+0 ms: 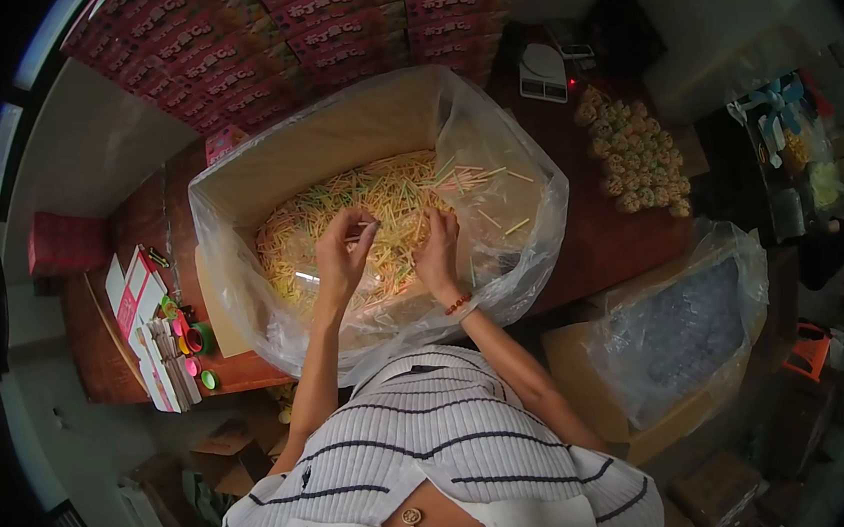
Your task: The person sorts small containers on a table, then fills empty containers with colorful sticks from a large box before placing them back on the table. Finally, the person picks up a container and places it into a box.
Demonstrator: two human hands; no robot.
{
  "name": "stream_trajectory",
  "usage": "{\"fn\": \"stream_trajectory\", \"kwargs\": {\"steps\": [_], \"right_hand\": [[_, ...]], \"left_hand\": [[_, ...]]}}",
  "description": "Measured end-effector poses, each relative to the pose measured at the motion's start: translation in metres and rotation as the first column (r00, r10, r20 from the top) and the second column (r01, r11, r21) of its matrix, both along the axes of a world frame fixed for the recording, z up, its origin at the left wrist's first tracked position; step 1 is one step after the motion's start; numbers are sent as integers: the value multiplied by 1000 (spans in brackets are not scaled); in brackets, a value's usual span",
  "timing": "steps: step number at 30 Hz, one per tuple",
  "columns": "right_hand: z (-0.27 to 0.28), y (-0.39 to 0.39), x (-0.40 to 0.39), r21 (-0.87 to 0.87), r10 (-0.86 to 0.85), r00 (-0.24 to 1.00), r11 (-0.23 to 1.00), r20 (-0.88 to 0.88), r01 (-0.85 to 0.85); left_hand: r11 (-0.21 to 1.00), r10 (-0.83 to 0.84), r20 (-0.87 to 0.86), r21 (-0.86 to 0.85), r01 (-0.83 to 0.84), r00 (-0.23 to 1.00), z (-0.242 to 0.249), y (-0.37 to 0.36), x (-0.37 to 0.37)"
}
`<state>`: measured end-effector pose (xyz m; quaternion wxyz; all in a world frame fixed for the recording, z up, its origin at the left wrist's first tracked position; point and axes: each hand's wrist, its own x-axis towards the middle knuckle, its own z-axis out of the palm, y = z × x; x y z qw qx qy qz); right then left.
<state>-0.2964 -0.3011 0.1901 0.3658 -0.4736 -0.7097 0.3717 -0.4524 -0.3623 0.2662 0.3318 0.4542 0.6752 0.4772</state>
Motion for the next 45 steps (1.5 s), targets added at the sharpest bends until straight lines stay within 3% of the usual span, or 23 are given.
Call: {"fn": "stream_trajectory", "kwargs": {"steps": [1,3,4,6,8,10,12,16,18,22,23,27,29,30,32,33,34,36,38,41,43,44,45], "right_hand": [[-5,2,2,8,-1,1000,1000,-3,1],[-6,-3,9,-8,-36,999,999,38,37],[-2,-6,9,-11,-40,998,999,40,41],[5,-8,10,50,7,1000,999,-9,-6],[16,-13,10,124,-5,1000,992,-22,8],[12,-8,7,198,-12,999,980,-40,20],[6,-7,9,99,-19,997,995,69,12],[15,-8,17,109,-3,999,994,45,-2],[23,-6,23,116,-37,999,993,16,34],[10,-2,23,115,-16,999,993,48,10],[9,-2,22,119,-14,999,993,44,8],[35,-10,23,103,31,999,994,21,-33],[37,-3,26,113,44,999,993,-18,-41],[31,3,28,70,62,995,996,-73,-57],[21,8,32,-14,51,991,998,-121,-53],[24,9,34,-8,48,991,999,-122,-49],[27,8,36,-6,61,986,998,-153,-63],[33,3,39,-13,67,981,997,-182,-71],[39,-1,40,-67,42,926,995,-375,-73],[32,1,69,-47,40,955,997,-293,-57],[44,15,115,-144,-45,912,990,-408,-15],[54,24,144,-246,-81,849,967,-522,-60],[68,34,177,-236,-171,875,969,-453,67]], "left_hand": [[1000,-1,-3,8,1,1000,-5,1,-2],[997,70,-621,57,-44,781,-6,-5,-1],[998,65,-619,54,-40,783,-4,-5,4],[991,-104,-303,46,123,947,1,-1,22],[985,-96,-366,98,140,926,-9,6,40],[926,-259,-341,179,333,904,-21,12,50],[936,-230,-344,178,304,910,-32,6,51],[966,-196,-372,83,243,907,-16,1,31],[987,-140,-244,-111,116,960,-10,-2,21],[972,30,-369,229,60,929,7,7,37],[980,-93,-284,144,138,954,16,9,44],[967,-201,-223,110,229,954,0,13,45],[964,25,-127,265,9,992,12,8,40],[975,82,-73,214,-65,994,7,3,28],[995,81,-453,82,-50,888,21,0,9],[997,32,-711,-21,-67,702,21,-2,9],[998,36,-713,-16,-67,701,20,-1,13],[998,-27,-385,43,47,923,18,1,27],[987,-138,-385,21,157,913,14,2,48],[870,-476,-317,-31,493,820,18,10,79],[919,-388,-269,-41,392,881,35,12,82],[915,-262,106,342,212,959,18,17,86],[817,-221,503,564,-124,836,0,20,87]]}}
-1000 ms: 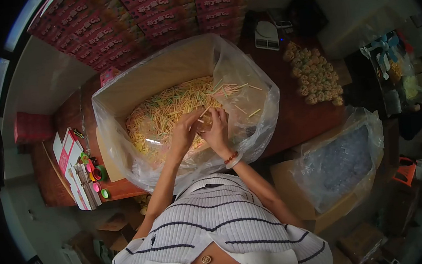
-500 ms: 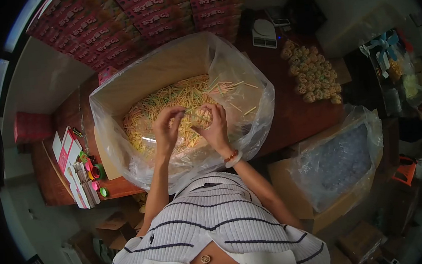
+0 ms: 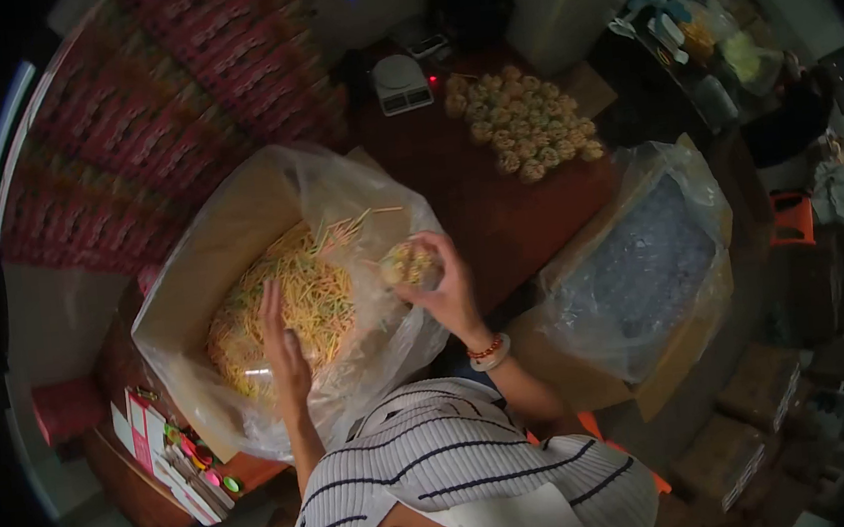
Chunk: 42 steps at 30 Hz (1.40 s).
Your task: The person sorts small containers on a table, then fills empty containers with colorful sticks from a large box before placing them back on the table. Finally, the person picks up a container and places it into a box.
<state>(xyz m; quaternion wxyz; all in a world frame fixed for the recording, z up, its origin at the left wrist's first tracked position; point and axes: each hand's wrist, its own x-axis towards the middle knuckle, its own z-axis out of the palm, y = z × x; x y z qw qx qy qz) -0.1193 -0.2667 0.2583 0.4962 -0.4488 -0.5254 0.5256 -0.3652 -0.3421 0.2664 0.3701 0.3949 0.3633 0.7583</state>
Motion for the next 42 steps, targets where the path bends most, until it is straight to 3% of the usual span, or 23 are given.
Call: {"fn": "stream_trajectory", "kwargs": {"steps": [1,2,6,8,9,11,13,14,16,17,19,23,26,28,30,32,33,36,37,38,39,41,42], "right_hand": [[-3,13,34,1,-74,993,997,90,75],[-11,30,67,4,-142,974,990,176,143],[-139,104,203,52,-321,623,911,713,410],[-137,140,262,-590,-369,890,668,267,454],[-167,152,280,-594,-376,887,660,268,460],[-255,179,309,-121,-356,409,612,840,782],[-249,200,322,-126,-382,396,568,835,813],[-249,211,327,-120,-411,376,527,831,841],[-279,236,356,-42,-456,358,569,815,821],[-292,244,368,46,-504,341,608,793,792],[-276,253,371,-23,-565,414,572,714,820],[-260,234,352,-94,-705,549,573,448,814],[-235,197,318,-39,-625,565,651,538,758],[-207,164,290,-80,-677,602,634,424,769],[-178,137,249,-76,-729,650,651,216,755],[-128,111,192,6,-683,725,728,88,686],[-92,100,156,40,-641,766,768,48,640],[-49,52,56,55,-272,962,961,13,271],[-32,41,22,121,34,993,992,110,-47],[-14,27,-11,156,323,919,919,227,-361],[6,16,-56,249,398,879,852,261,-460],[13,-7,-120,340,469,830,760,303,-554],[-5,-17,-140,370,464,837,753,290,-545]], "left_hand": [[978,24,-380,-184,-101,925,9,-5,-17],[917,-28,-706,-300,-264,708,18,-11,-39],[796,-191,-857,-420,-436,478,2,-23,-68],[757,-246,-816,-499,-422,523,-17,-33,-76],[700,-282,-767,-575,-423,576,-38,-44,-87],[638,-311,-716,-644,-421,625,-58,-53,-88],[422,-428,-638,-767,-483,640,-63,-60,-87],[418,-435,-639,-767,-486,634,-68,-64,-88],[445,-493,-791,-586,-677,362,-83,-76,-91],[440,-500,-788,-589,-677,360,-96,-86,-98],[486,-445,-893,-305,-819,68,-127,-103,-117],[328,-557,-822,-346,-879,115,-141,-99,-129],[328,-451,-880,-320,-889,151,-147,-97,-141],[309,-392,-919,-85,-947,-46,-162,-102,-159],[384,-294,-955,-75,-920,-45,-173,-110,-180],[295,-327,-943,-168,-940,66,-164,-106,-188],[337,-321,-947,-113,-935,-1,-161,-107,-193],[376,-189,-980,-123,-918,54,-85,-79,-159],[395,-133,-982,-174,-902,131,-71,-77,-149],[395,-13,-827,-520,-757,562,-43,-64,-124],[452,101,-485,-755,-475,869,-14,-50,-97],[623,12,-7,-782,-12,1000,3,-40,-63],[623,-34,52,-779,62,998,-12,-41,-52]]}}
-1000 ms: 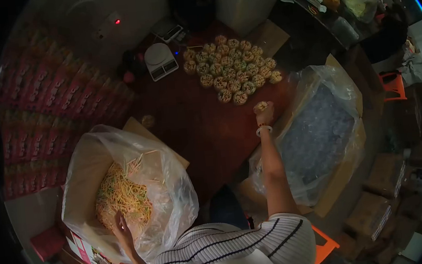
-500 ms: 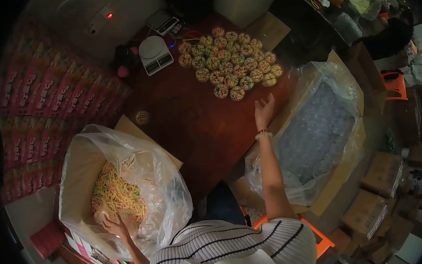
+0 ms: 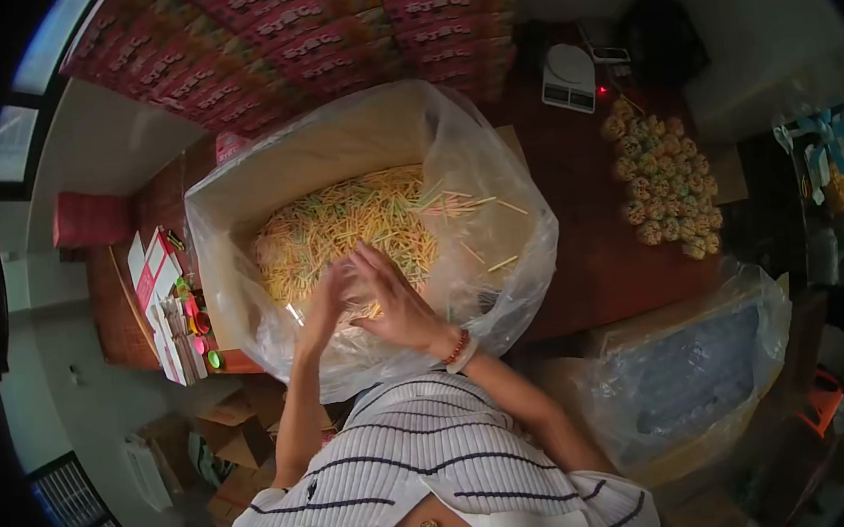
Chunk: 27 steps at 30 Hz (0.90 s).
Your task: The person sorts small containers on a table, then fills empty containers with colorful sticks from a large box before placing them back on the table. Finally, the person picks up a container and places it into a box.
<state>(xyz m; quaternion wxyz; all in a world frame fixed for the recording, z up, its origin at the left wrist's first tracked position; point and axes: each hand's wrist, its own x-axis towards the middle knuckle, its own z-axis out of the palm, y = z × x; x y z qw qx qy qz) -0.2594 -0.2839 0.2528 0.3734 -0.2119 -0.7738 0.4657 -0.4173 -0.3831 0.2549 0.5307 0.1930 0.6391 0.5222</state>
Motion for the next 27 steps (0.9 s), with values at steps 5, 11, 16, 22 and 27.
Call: {"fn": "stream_trajectory", "kwargs": {"steps": [5,11,16,22,27], "right_hand": [[-29,2,8,-326,-161,984,928,80,179],[-22,10,40,-282,-474,872,826,123,488],[-22,2,54,-242,-561,814,778,150,580],[-32,-10,55,-260,-547,813,771,196,582],[-52,-11,41,-424,-460,879,776,125,467]], "left_hand": [[904,-428,-669,-302,304,608,-34,30,-27],[838,-428,-903,-415,355,-47,-133,67,-20],[814,-387,-922,-327,480,27,-155,96,-49],[905,-283,-916,-157,395,284,-157,100,-58],[952,-77,-567,203,230,820,-133,82,-62]]}}
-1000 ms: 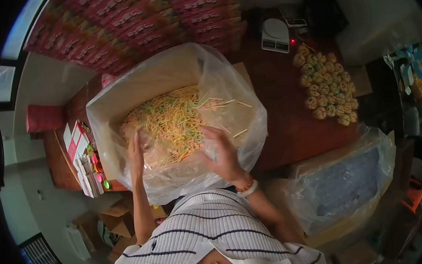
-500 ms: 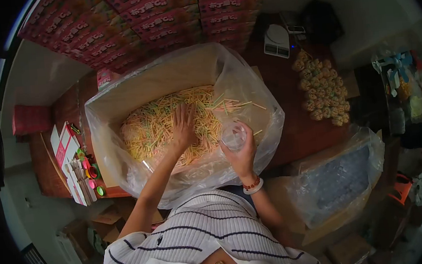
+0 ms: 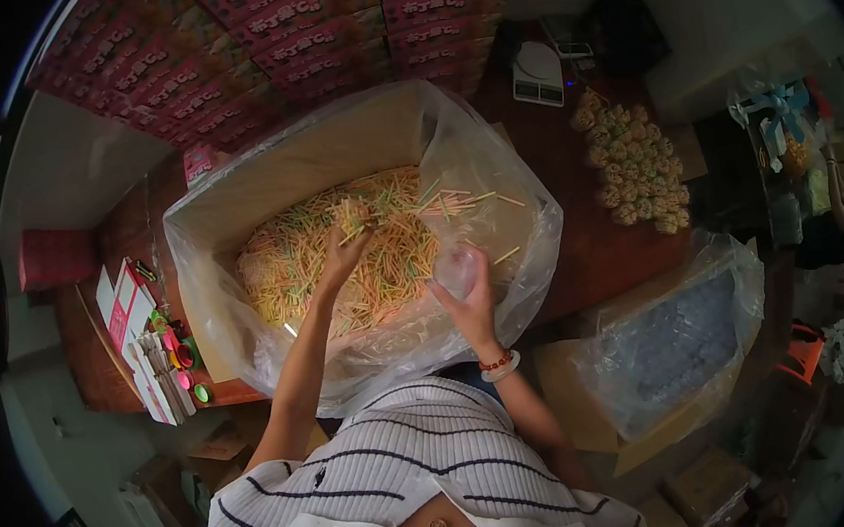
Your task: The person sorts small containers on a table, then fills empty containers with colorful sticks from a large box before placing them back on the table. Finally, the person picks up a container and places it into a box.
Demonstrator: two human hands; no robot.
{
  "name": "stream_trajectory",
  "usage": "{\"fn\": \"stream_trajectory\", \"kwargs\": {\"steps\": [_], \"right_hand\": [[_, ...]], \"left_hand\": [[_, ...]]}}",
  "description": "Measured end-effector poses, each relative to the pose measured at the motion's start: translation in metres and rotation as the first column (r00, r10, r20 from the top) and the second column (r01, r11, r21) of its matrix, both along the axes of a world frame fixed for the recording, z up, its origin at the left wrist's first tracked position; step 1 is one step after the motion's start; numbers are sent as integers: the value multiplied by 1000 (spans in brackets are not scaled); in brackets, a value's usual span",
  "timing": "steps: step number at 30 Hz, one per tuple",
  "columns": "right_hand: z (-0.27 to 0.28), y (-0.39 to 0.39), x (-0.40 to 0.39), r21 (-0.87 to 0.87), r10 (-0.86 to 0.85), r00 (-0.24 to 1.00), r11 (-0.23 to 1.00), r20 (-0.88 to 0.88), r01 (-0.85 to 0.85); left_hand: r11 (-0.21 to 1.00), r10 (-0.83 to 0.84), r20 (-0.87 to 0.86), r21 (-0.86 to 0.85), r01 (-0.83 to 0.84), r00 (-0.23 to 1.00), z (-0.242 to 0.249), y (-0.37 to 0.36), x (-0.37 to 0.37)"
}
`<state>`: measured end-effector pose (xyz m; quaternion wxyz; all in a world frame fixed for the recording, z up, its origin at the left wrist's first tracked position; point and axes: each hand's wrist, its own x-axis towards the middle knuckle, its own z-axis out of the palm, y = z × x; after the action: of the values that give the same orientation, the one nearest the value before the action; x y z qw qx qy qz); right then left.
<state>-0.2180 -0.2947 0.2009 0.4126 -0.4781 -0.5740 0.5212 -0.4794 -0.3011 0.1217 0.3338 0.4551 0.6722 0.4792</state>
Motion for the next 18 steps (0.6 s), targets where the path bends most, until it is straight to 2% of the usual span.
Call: {"fn": "stream_trajectory", "kwargs": {"steps": [1,2,3,4,5,6,7,8,10,13,14,15,17,18], "right_hand": [[-5,1,-5,-70,51,993,996,-107,-59],[-10,2,-10,-132,94,972,983,-215,-125],[-11,2,-17,-131,97,970,983,-221,-128],[-11,2,-26,-134,130,949,976,-287,-174],[-10,3,-33,-135,161,922,966,-351,-220],[-8,4,-40,-131,165,921,966,-354,-224],[-6,5,-46,-48,240,932,964,-273,-262],[-3,5,-51,31,306,934,952,-185,-306],[3,4,-60,77,317,939,948,-135,-309],[24,2,-70,174,340,939,929,-44,-328],[30,1,-72,221,349,937,914,1,-340],[29,-2,-74,220,353,936,913,-3,-344],[28,-7,-76,264,313,949,919,-39,-292],[27,-8,-76,261,314,949,919,-39,-294]], "left_hand": [[994,55,218,-107,-32,974,12,-3,0],[976,130,418,-216,-41,899,24,-7,1],[941,155,375,-338,-22,914,55,-12,3],[942,158,370,-336,-27,916,63,-15,8],[976,202,611,-187,-108,766,68,-16,16],[973,178,810,-58,-225,559,75,-18,23],[962,185,847,-53,-267,499,93,-19,31],[961,187,845,-50,-273,501,107,-22,37],[971,127,574,95,-219,809,132,-30,47],[981,62,554,119,-153,830,149,-41,64],[982,134,617,25,-189,776,150,-44,70],[981,138,614,23,-193,777,147,-44,72],[952,20,496,257,-168,868,134,-43,72],[959,2,487,247,-140,873,133,-41,68]]}}
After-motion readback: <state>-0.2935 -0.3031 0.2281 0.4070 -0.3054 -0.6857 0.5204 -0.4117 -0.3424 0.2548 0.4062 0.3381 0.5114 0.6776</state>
